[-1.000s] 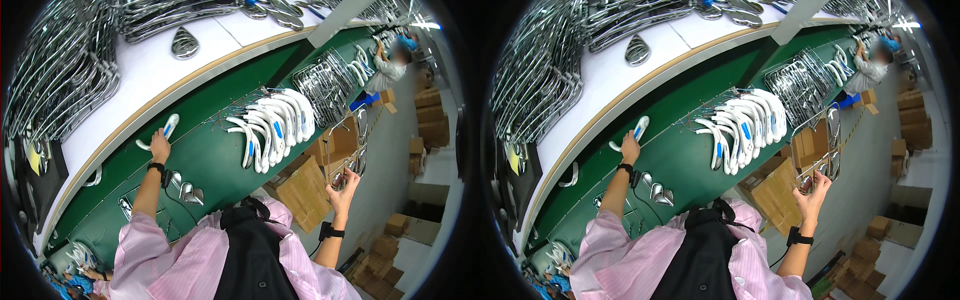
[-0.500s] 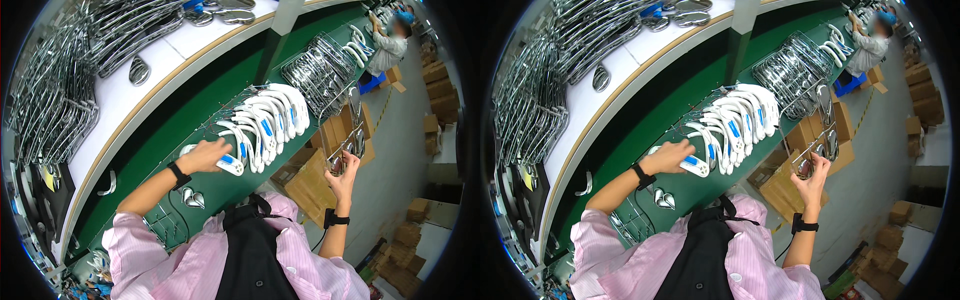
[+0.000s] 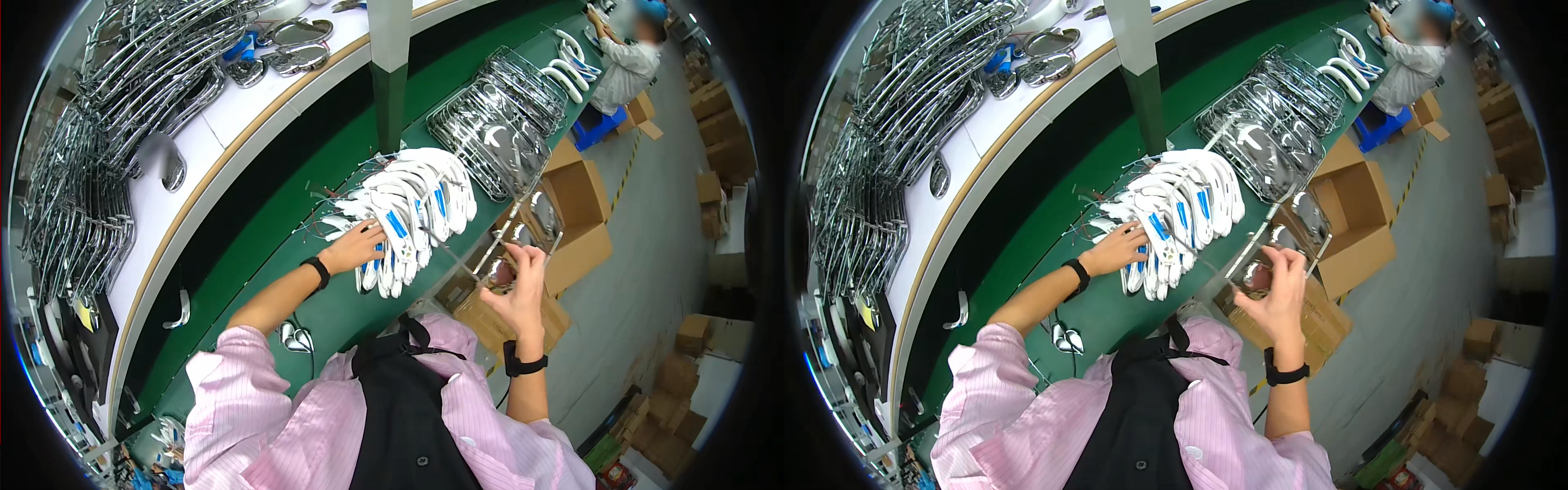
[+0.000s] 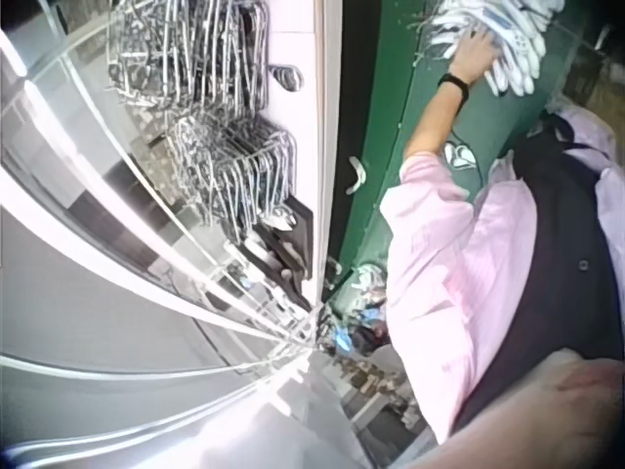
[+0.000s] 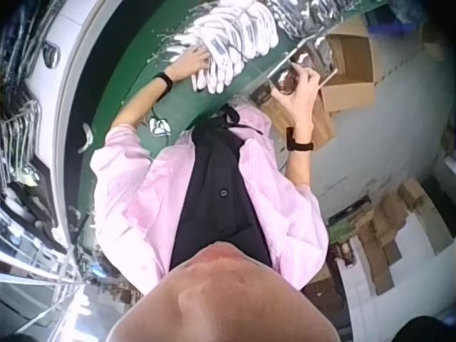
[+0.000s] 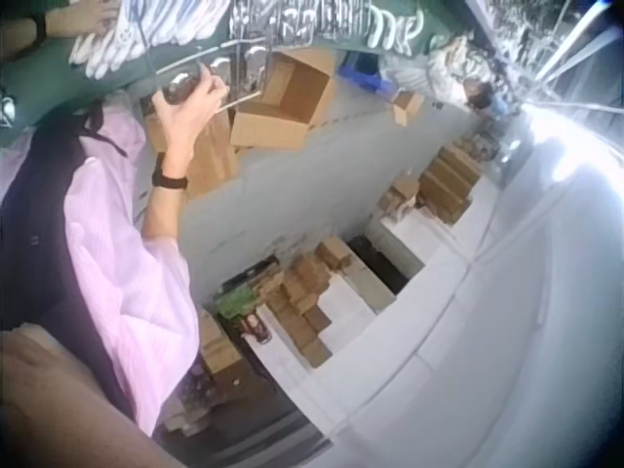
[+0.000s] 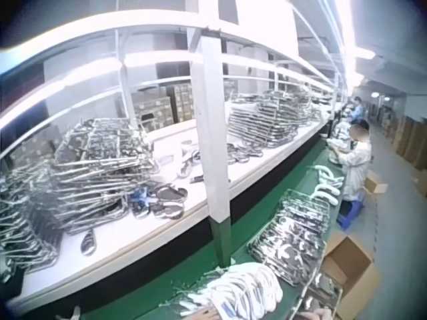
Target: The worker is picking up metal frame components and small chrome-finished inserts, then pressing the inserts into the frames to assemble a rack or basket structure on a factory production line.
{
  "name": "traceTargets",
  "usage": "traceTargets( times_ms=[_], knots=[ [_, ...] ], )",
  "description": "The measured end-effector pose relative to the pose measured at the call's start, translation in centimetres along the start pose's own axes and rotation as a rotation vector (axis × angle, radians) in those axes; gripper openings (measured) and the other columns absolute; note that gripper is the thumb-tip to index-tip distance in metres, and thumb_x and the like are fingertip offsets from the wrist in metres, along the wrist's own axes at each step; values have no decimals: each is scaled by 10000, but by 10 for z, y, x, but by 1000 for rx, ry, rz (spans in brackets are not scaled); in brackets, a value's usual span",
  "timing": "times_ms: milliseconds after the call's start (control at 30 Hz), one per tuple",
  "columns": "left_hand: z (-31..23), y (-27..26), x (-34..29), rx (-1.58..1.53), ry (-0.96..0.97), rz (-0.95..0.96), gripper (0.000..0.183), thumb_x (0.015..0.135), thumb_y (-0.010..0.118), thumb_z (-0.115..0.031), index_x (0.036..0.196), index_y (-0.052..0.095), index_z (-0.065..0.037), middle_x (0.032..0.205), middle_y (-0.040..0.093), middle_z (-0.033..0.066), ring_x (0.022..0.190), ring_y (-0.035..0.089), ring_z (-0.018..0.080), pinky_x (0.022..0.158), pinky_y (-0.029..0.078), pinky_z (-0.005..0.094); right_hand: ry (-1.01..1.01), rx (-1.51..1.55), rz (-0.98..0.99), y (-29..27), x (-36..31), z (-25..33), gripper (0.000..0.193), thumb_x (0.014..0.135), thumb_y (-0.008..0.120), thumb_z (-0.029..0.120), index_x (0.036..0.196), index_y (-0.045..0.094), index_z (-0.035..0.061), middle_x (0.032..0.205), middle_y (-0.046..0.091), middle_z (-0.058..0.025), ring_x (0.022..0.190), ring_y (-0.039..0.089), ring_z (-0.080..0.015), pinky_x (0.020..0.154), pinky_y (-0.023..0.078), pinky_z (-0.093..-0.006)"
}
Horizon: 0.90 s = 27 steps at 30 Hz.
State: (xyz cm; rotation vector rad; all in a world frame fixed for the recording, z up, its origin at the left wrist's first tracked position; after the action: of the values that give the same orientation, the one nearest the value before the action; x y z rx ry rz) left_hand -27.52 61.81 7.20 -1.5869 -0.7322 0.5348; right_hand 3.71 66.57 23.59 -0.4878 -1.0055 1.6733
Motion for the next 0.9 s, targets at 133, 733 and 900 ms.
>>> traceTargets(
  times_ms=[133,733,900],
  knots=[
    [-19,11,-20,118,-255,-58,365,835,529,-142,1192,584,-192,1321,496,144,1278,434,319,1131,272,503,-146,97,121,28,34,26,736,528,809,209,1194,534,60,1109,458,-178,1008,492,-369,856,414,-444],
    [-231,-109,-194,-1248,-1058,-814,639,910,607,-117,1469,301,-71,1368,486,195,1288,468,290,1063,395,394,-881,348,962,142,-44,223,715,512,895,266,1090,549,24,1032,488,-141,931,549,-329,779,477,-407],
    [-248,-88,-245,-1312,-1212,-1824,550,1022,429,-385,1460,307,-76,1332,521,177,1163,559,253,953,492,363,-1032,353,841,181,-109,326,705,521,889,422,1032,592,38,1013,536,-127,890,592,-312,738,512,-407]
  ],
)
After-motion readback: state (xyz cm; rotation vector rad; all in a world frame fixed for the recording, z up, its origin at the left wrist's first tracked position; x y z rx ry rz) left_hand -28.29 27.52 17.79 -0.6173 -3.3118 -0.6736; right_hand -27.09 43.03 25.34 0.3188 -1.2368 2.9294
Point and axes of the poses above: each hand's wrist, its own x-axis towards the middle knuckle, its own y-axis out of the palm, z = x × y, the point moved 3 cm from there along x, towards the middle knuckle
